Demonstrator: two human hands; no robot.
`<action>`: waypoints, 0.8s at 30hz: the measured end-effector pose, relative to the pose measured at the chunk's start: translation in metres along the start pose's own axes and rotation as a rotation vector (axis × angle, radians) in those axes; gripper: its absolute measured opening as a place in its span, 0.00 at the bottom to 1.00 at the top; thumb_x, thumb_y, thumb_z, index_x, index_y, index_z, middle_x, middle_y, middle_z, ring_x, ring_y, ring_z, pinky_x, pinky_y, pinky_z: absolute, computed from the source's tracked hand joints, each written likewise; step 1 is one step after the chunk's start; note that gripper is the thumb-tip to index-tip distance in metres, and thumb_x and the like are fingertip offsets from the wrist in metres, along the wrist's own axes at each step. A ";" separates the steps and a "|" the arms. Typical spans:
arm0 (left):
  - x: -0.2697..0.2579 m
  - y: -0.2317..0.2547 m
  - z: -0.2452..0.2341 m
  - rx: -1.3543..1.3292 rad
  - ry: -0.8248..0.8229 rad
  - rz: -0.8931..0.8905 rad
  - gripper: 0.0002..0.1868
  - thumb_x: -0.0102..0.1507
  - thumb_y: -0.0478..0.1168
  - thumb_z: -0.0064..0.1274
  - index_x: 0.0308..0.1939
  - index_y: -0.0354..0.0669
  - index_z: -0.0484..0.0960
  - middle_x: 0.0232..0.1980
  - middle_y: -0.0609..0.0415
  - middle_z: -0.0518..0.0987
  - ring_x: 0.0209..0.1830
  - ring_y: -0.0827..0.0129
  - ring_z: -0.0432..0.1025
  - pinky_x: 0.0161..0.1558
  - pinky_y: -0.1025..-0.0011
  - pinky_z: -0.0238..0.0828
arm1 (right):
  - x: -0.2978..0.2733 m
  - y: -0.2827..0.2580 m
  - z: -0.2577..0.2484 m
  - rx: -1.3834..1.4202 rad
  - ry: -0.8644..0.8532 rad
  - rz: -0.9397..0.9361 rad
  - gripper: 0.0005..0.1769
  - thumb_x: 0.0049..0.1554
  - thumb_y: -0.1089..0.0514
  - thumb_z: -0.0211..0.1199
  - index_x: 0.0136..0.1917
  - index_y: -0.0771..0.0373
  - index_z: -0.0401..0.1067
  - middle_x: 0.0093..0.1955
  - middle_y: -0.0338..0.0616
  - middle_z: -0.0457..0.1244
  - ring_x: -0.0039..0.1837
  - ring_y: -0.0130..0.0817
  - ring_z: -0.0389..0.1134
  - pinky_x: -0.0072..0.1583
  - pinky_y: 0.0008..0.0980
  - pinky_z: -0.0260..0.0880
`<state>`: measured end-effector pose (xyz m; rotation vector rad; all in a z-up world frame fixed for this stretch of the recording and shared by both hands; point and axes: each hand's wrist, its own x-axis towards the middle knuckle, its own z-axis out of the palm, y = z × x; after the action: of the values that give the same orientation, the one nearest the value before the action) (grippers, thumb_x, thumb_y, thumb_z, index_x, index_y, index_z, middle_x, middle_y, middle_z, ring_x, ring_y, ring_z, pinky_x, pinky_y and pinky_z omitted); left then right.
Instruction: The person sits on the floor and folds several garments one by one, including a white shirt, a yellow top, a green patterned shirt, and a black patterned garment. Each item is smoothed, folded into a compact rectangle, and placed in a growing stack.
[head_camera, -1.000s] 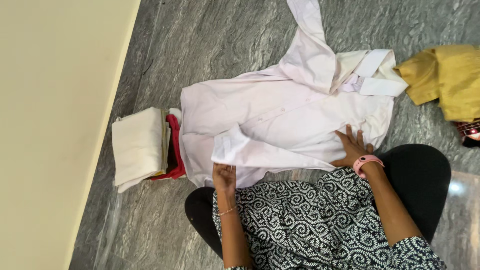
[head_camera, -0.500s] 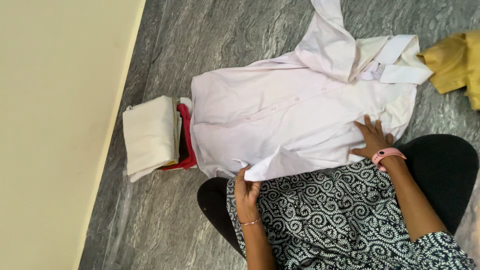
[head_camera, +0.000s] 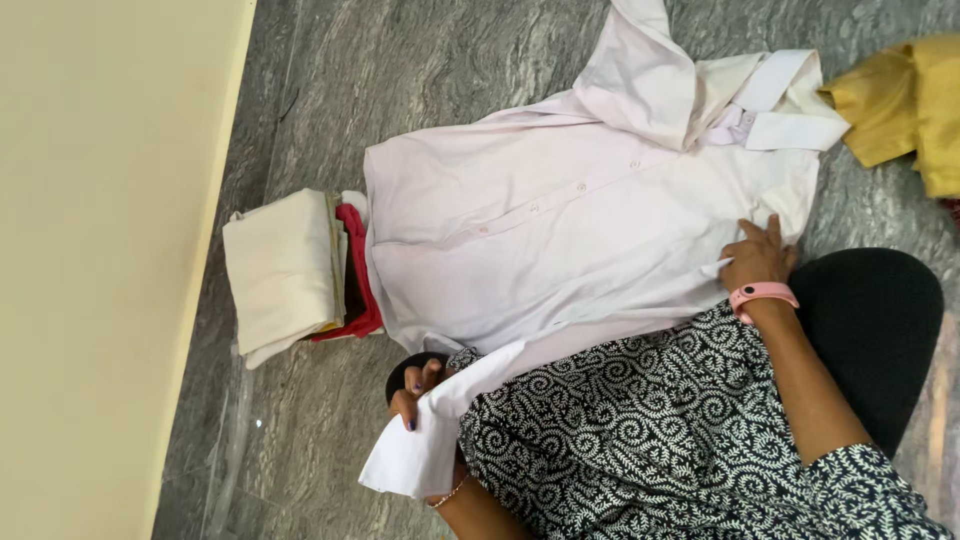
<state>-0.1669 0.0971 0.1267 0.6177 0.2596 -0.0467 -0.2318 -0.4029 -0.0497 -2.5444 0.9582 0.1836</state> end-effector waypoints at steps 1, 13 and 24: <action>0.000 0.001 0.000 0.009 0.016 0.025 0.21 0.60 0.31 0.53 0.59 0.38 0.74 0.60 0.46 0.74 0.56 0.57 0.71 0.57 0.58 0.73 | 0.001 0.000 0.002 0.018 0.017 0.017 0.08 0.47 0.63 0.71 0.40 0.52 0.85 0.81 0.38 0.55 0.87 0.48 0.40 0.78 0.66 0.40; 0.170 -0.012 0.053 0.359 0.182 0.102 0.24 0.62 0.35 0.51 0.63 0.45 0.71 0.68 0.47 0.69 0.61 0.56 0.65 0.56 0.59 0.70 | -0.004 0.014 0.004 0.149 0.295 -0.034 0.21 0.53 0.67 0.63 0.61 0.63 0.75 0.77 0.53 0.58 0.80 0.53 0.53 0.73 0.59 0.57; 0.186 -0.078 -0.099 0.652 0.456 -0.040 0.26 0.60 0.33 0.52 0.64 0.41 0.72 0.73 0.37 0.64 0.71 0.47 0.61 0.63 0.52 0.71 | -0.001 0.004 -0.005 0.420 0.122 -0.128 0.28 0.58 0.41 0.69 0.66 0.57 0.73 0.76 0.48 0.60 0.86 0.55 0.46 0.80 0.61 0.46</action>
<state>-0.0185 0.0973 -0.0422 1.2738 0.7124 -0.0281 -0.2357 -0.4070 -0.0464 -2.2340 0.7762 -0.1937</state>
